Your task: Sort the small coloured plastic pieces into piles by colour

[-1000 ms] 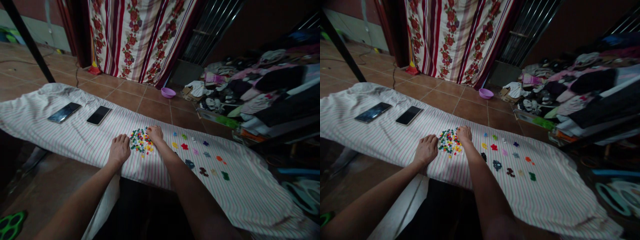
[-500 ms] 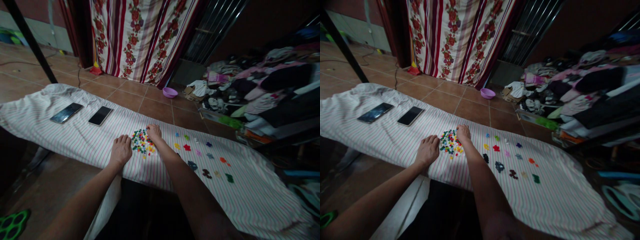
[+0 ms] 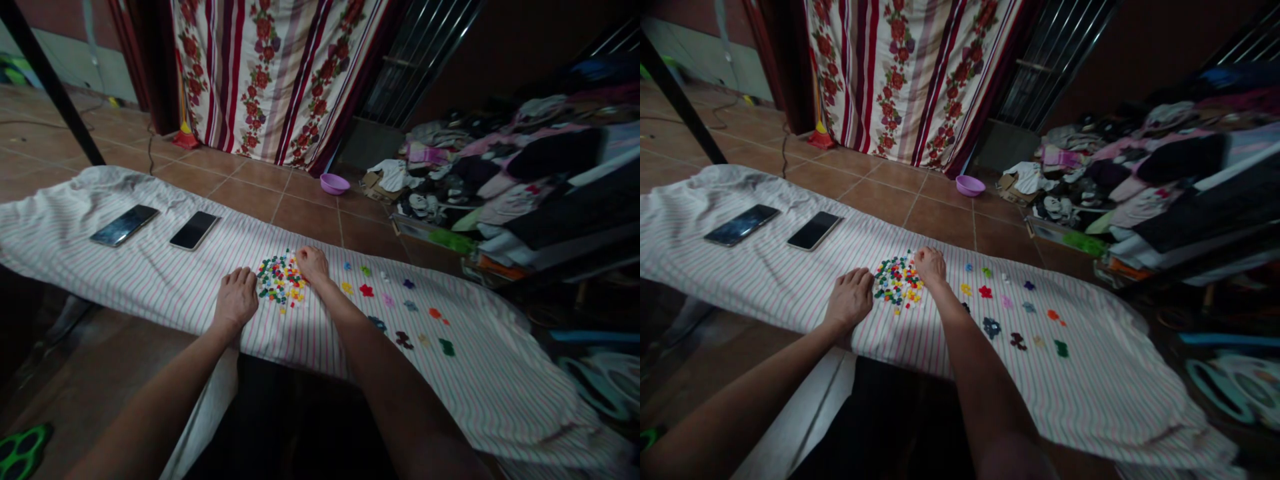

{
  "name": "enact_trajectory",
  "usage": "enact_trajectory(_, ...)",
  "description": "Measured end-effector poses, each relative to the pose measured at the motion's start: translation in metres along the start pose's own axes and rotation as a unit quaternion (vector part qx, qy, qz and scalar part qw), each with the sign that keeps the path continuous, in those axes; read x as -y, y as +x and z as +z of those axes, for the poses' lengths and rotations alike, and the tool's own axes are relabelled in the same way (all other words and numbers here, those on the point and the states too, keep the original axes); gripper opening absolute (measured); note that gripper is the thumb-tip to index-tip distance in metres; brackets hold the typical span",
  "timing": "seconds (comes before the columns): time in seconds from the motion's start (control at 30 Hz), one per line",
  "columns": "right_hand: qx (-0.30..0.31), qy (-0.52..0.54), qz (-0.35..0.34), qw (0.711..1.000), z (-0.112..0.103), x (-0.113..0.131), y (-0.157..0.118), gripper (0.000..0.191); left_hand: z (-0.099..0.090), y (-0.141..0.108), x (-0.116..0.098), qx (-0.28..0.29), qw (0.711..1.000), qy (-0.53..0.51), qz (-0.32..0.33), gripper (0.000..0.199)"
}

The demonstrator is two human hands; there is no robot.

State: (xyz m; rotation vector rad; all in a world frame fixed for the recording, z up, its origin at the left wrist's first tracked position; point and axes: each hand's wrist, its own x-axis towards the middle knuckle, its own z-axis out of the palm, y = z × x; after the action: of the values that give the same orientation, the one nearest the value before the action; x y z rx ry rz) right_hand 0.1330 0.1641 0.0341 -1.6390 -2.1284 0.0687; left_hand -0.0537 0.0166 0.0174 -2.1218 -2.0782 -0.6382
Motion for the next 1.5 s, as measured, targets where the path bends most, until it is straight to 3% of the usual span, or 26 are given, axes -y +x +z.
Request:
enact_trajectory(0.37,-0.003,0.02,0.012,1.0,-0.027,-0.026,-0.031,0.027,0.002,-0.002,0.002,-0.011,1.0,0.006,0.011,0.026)
enact_trajectory(0.9,-0.035,0.15,0.067,0.986,-0.071,-0.06,-0.089,0.022,-0.005,-0.002,0.002,-0.003,1.0,-0.016,0.008,0.028)
enact_trajectory(1.27,-0.107,0.273,0.174,0.94,-0.107,-0.128,-0.152,0.03,-0.01,-0.002,0.0,0.015,1.0,0.004,0.005,0.027)
enact_trajectory(1.5,-0.09,0.229,0.185,0.951,-0.112,-0.153,-0.174,0.027,-0.008,-0.003,0.001,0.02,1.0,0.012,0.003,0.028)
